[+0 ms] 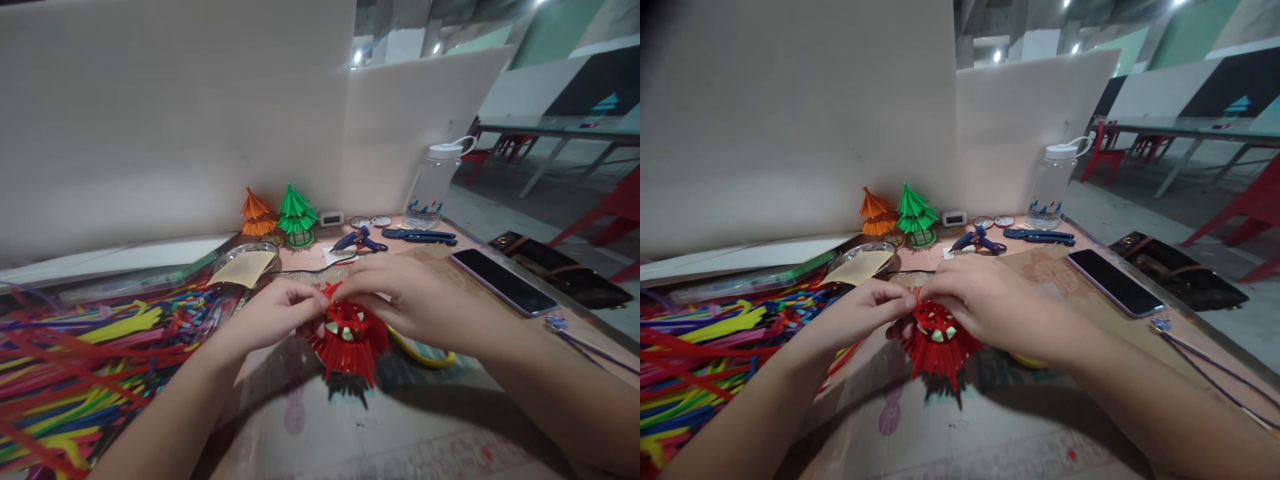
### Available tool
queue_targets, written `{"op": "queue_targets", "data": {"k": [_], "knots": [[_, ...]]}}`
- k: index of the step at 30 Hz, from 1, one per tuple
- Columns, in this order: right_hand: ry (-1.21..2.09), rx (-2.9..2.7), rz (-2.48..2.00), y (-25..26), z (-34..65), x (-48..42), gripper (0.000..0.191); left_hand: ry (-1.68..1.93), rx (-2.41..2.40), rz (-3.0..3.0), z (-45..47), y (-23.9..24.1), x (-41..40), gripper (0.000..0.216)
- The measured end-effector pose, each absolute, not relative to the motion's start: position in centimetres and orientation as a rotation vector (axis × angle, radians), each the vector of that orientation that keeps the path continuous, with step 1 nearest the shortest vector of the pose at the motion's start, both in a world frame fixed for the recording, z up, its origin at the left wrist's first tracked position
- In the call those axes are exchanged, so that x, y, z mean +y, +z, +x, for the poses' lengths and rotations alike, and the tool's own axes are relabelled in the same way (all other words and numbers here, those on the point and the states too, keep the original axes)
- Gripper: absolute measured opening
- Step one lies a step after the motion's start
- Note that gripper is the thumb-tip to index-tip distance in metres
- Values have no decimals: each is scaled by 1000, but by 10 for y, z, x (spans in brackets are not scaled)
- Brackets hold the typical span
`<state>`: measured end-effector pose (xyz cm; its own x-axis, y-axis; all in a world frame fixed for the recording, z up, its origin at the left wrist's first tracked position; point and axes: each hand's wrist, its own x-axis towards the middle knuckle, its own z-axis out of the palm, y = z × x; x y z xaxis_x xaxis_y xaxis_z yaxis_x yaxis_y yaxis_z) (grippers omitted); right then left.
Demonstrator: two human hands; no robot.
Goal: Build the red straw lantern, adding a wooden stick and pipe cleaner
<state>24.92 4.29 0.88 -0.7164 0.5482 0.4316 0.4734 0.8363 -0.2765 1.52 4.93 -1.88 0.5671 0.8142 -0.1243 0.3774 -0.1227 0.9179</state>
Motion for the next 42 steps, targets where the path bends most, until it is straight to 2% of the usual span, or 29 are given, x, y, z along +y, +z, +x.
{"op": "queue_targets", "data": {"k": [4,8,13,16,18,22,27,31,36,42], "knots": [[246,-2360,-884,7,263,54,16,529,962,1819,12,-16,48,35],[389,-2360,-1032,8,269,65,29,565,909,1860,9,-14,45,36],[957,-2504,-929,9,267,79,34,573,924,1858,4,-18,51,35],[1375,-2443,-846,8,269,84,29,570,902,1867,1,-20,56,38],[1523,-2372,-835,7,269,86,23,568,880,1863,0,-21,57,42],[1417,-2367,-883,3,266,86,17,578,871,1890,-1,-21,57,52],[1204,-2279,-951,-8,259,75,19,642,986,2014,0,-19,55,58],[1074,-2154,-936,-23,261,58,20,668,1087,2045,5,-19,47,52],[896,-2047,-914,-41,264,42,25,867,1149,2052,16,-22,28,48],[867,-1857,-835,-59,257,35,19,785,1176,2349,26,-14,-6,38]]}}
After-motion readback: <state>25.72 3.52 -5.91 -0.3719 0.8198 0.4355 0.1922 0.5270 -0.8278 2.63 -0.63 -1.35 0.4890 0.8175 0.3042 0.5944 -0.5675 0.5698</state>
